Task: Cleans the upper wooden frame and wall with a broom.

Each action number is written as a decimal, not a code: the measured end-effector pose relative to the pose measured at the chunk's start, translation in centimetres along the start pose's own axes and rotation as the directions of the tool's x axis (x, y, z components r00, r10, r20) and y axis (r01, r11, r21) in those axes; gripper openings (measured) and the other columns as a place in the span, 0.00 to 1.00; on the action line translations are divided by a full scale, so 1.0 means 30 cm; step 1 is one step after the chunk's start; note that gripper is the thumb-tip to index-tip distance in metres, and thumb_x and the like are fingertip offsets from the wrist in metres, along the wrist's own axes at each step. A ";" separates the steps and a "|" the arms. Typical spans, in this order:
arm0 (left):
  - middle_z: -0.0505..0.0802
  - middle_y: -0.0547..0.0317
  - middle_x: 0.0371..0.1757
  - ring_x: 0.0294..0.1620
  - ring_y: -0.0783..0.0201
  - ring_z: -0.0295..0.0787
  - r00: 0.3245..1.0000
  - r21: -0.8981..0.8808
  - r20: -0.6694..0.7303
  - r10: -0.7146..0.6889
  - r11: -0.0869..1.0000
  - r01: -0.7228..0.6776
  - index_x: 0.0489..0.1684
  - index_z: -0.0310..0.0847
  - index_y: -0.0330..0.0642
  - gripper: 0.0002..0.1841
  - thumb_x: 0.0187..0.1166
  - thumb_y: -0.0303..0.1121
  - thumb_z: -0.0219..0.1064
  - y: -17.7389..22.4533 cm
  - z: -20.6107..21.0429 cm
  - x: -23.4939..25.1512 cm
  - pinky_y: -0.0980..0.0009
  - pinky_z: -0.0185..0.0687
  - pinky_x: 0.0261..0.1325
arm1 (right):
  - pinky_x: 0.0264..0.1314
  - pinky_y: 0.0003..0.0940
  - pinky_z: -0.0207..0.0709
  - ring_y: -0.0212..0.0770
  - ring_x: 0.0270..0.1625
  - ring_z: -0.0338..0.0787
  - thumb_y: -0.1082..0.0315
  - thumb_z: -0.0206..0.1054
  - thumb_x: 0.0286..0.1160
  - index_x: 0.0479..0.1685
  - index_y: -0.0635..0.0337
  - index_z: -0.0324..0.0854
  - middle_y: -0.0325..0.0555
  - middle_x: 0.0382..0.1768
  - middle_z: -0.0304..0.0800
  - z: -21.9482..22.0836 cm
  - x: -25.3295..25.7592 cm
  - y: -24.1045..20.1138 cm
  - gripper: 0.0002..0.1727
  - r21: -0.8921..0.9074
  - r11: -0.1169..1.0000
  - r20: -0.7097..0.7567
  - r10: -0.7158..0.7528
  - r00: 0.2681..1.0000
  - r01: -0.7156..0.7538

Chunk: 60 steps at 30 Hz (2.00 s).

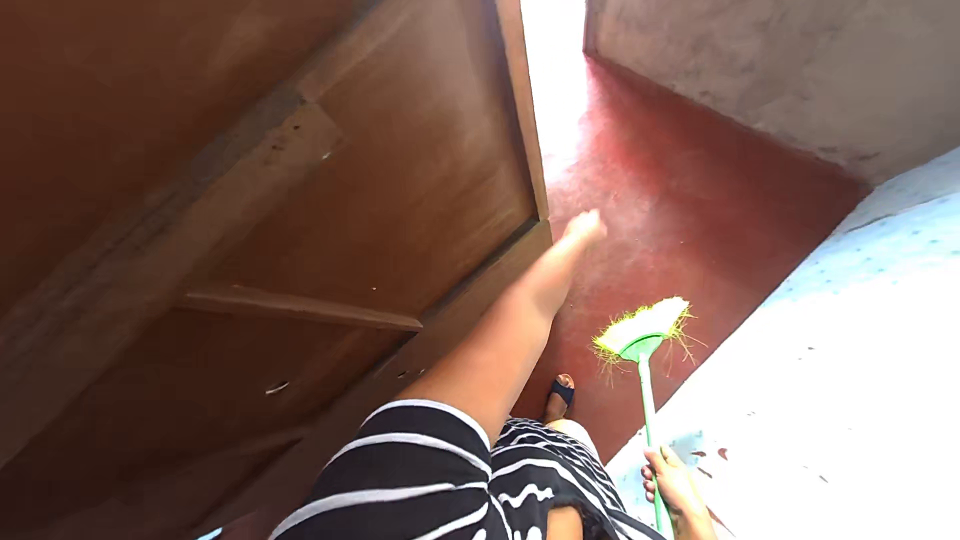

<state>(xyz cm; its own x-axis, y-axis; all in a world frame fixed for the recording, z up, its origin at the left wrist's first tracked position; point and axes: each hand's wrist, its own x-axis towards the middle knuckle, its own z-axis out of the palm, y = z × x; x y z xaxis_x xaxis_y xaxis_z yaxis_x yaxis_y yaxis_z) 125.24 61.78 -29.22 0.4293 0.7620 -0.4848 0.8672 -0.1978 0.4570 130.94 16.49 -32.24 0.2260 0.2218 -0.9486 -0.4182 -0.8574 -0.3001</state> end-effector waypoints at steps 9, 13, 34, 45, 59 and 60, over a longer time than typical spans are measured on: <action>0.37 0.37 0.96 0.85 0.42 0.70 0.961 0.372 -0.106 0.256 0.906 -0.200 0.98 0.20 0.54 0.51 0.83 0.35 0.64 0.472 -0.546 0.093 0.51 0.72 0.79 | 0.13 0.28 0.70 0.32 0.13 0.70 0.64 0.49 0.96 0.74 0.58 0.62 0.40 0.20 0.67 0.006 0.028 0.019 0.16 0.050 0.998 0.040 0.035 0.999 -0.037; 0.55 0.39 0.95 0.89 0.32 0.59 0.954 0.468 -0.186 0.234 0.875 -0.123 0.89 0.63 0.37 0.36 0.80 0.40 0.67 0.418 -0.603 0.146 0.32 0.62 0.82 | 0.15 0.30 0.72 0.34 0.14 0.71 0.63 0.50 0.96 0.77 0.57 0.61 0.41 0.21 0.67 0.011 0.016 0.027 0.18 -0.021 0.998 0.057 0.058 0.997 -0.057; 0.77 0.41 0.83 0.84 0.53 0.73 0.456 0.216 -0.549 0.701 0.645 -0.733 0.78 0.75 0.31 0.29 0.91 0.48 0.56 -0.206 -0.713 -1.028 0.57 0.76 0.82 | 0.15 0.27 0.72 0.30 0.14 0.72 0.66 0.53 0.90 0.91 0.52 0.51 0.36 0.21 0.72 0.370 -0.348 -0.077 0.31 -0.061 0.926 0.560 -0.277 0.781 0.373; 0.80 0.45 0.80 0.83 0.48 0.74 0.248 0.386 -0.848 0.468 0.867 -0.316 0.72 0.79 0.34 0.25 0.90 0.47 0.57 -0.959 -0.737 -1.965 0.52 0.71 0.84 | 0.11 0.20 0.65 0.25 0.11 0.65 0.65 0.45 0.94 0.81 0.52 0.58 0.30 0.18 0.67 0.488 -0.384 -0.194 0.20 0.023 0.813 0.277 -0.565 0.777 0.582; 0.89 0.62 0.42 0.47 0.80 0.85 0.063 0.023 -0.998 0.020 0.998 0.055 0.45 0.82 0.29 0.15 0.92 0.34 0.57 -1.571 -0.515 -2.604 0.76 0.80 0.57 | 0.14 0.21 0.74 0.25 0.12 0.73 0.66 0.52 0.92 0.89 0.51 0.57 0.32 0.19 0.72 0.870 -0.623 -0.010 0.27 -0.150 0.655 0.174 -0.720 0.672 0.741; 0.88 0.59 0.40 0.45 0.80 0.84 0.057 -0.028 -0.998 -0.034 0.994 0.101 0.43 0.82 0.26 0.17 0.92 0.34 0.56 -1.600 -0.507 -2.623 0.77 0.80 0.55 | 0.13 0.20 0.74 0.24 0.12 0.73 0.67 0.50 0.92 0.90 0.51 0.54 0.30 0.18 0.72 0.870 -0.660 0.035 0.28 -0.127 0.633 0.183 -0.741 0.646 0.763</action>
<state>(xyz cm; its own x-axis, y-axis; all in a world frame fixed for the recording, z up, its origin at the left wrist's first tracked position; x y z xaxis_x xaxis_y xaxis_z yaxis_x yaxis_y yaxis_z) 46.00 20.70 -1.67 -0.2571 0.6656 0.7006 0.8986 -0.1021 0.4267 103.06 23.32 -16.41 0.2949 0.8639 -0.4084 0.0198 -0.4329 -0.9012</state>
